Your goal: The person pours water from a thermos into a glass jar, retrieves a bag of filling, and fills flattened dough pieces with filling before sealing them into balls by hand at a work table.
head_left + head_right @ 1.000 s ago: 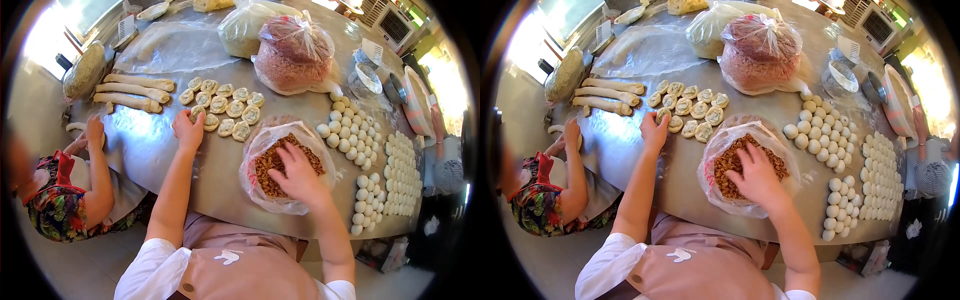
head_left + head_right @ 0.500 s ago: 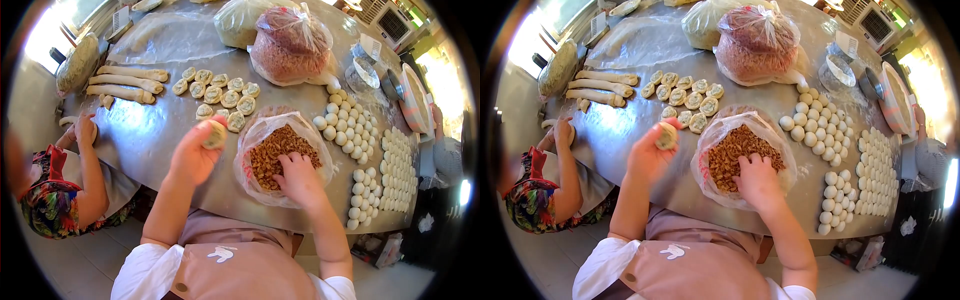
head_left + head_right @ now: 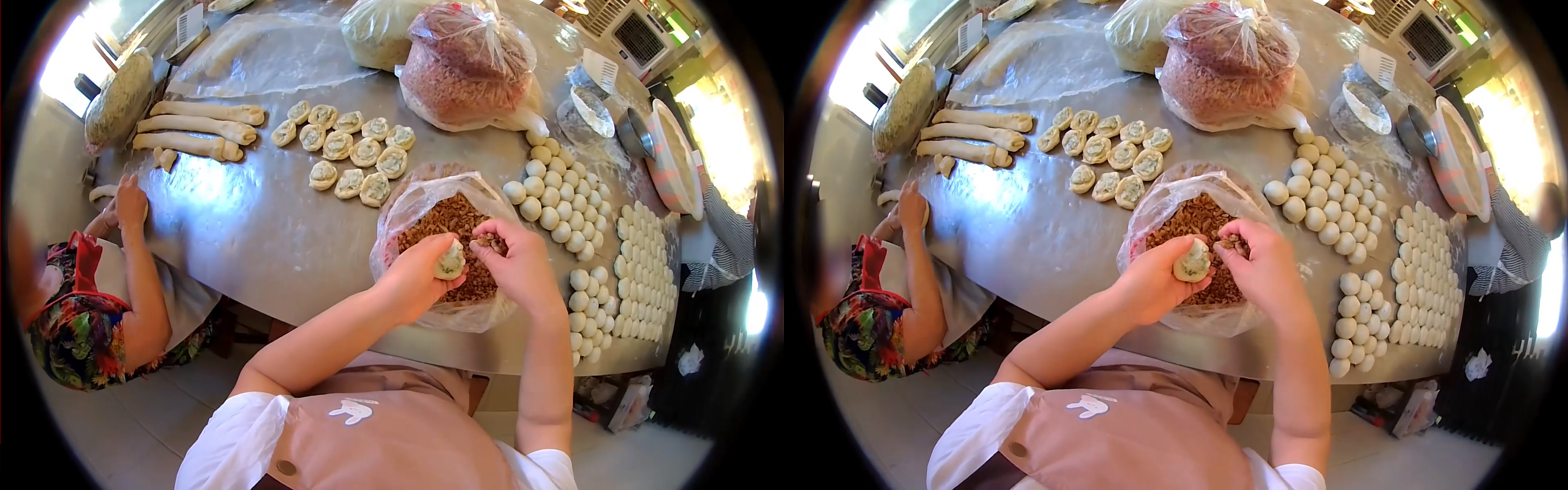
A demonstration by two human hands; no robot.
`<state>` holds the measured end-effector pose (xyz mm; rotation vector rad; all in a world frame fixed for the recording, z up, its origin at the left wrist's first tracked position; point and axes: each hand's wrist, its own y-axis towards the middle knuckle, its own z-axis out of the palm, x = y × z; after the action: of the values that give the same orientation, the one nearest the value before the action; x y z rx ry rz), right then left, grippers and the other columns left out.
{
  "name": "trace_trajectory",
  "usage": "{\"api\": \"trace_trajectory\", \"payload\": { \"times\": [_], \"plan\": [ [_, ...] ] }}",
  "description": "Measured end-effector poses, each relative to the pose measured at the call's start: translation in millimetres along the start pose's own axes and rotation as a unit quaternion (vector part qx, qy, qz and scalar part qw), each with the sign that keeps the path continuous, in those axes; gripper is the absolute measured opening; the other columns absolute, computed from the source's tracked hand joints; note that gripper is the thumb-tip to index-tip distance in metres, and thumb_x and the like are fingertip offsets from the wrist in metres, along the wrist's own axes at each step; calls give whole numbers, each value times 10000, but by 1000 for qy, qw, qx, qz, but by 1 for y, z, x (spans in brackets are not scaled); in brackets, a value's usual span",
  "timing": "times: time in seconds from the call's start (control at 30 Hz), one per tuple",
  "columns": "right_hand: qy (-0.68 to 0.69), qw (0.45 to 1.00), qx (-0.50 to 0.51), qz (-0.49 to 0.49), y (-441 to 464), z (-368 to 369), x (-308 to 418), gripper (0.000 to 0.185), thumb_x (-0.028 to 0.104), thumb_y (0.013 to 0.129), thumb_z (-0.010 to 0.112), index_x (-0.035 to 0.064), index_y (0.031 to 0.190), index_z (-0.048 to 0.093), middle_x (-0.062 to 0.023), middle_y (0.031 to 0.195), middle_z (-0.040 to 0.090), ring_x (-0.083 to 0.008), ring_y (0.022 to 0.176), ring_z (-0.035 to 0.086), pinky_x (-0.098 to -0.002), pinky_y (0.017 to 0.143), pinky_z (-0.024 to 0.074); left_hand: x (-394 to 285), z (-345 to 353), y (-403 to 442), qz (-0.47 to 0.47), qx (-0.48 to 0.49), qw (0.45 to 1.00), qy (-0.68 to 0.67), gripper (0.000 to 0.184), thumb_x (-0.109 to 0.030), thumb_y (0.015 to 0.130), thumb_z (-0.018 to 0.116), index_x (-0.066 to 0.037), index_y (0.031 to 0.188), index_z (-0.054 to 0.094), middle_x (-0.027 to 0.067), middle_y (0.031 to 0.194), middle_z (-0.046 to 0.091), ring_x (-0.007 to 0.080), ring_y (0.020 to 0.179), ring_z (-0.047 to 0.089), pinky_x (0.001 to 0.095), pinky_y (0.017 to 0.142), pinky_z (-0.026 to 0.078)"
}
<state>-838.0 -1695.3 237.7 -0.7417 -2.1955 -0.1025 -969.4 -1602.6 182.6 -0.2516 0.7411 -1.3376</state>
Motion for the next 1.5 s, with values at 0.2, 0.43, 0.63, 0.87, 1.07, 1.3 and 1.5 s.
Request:
{"api": "trace_trajectory", "payload": {
  "times": [0.2,0.43,0.63,0.87,1.07,1.3,1.5],
  "plan": [
    [22,991,-5,-133,-9,12,11,282,80,784,696,44,1058,641,-133,977,647,-267,850,637,-331,735,502,1,3,6,-20,42,998,-38,361,-282,1032,354,-40,1283,448,91,1239,503,196,1110,504,391,960,449],
    [75,992,-11,-99,-11,18,5,313,-12,782,672,38,1087,623,-132,1029,657,-246,908,649,-320,746,520,2,1,7,28,52,998,-9,317,-228,1034,372,-51,1290,432,94,1237,499,206,1129,511,376,966,452],
    [164,983,-56,-54,-13,26,2,326,-36,798,664,36,1110,604,-118,1030,666,-200,901,658,-291,739,530,2,5,1,53,47,997,33,238,-183,1007,458,-66,1210,499,50,1158,554,164,1090,544,357,929,479],
    [-48,986,-78,-143,-14,14,-26,352,115,839,694,22,1162,592,-171,1187,622,-289,1103,606,-362,914,484,-11,-3,-2,16,52,998,-15,216,-178,993,491,-82,1183,524,46,1107,577,164,1012,577,338,891,503],
    [-53,977,-47,-203,-29,18,-21,625,382,835,696,37,1314,491,-203,1385,468,-428,1309,396,-470,1039,375,-11,5,-4,-42,71,995,-47,276,-207,994,489,-104,1249,508,49,1165,575,145,1002,577,308,848,514],
    [-91,951,-121,-269,-25,47,-36,789,599,786,601,-12,1266,464,-181,1305,528,-459,1290,395,-526,1055,324,1,-3,-4,-86,141,986,-11,313,-206,996,476,-115,1296,466,47,1101,603,146,899,616,304,692,514],
    [-70,939,-193,-275,-21,61,-26,696,635,898,400,-12,1112,542,-158,1145,625,-437,1288,425,-517,1065,321,3,-4,-5,-55,118,988,82,294,-160,990,491,-108,1276,452,32,1030,597,118,804,604,280,634,488]
  ]
}}
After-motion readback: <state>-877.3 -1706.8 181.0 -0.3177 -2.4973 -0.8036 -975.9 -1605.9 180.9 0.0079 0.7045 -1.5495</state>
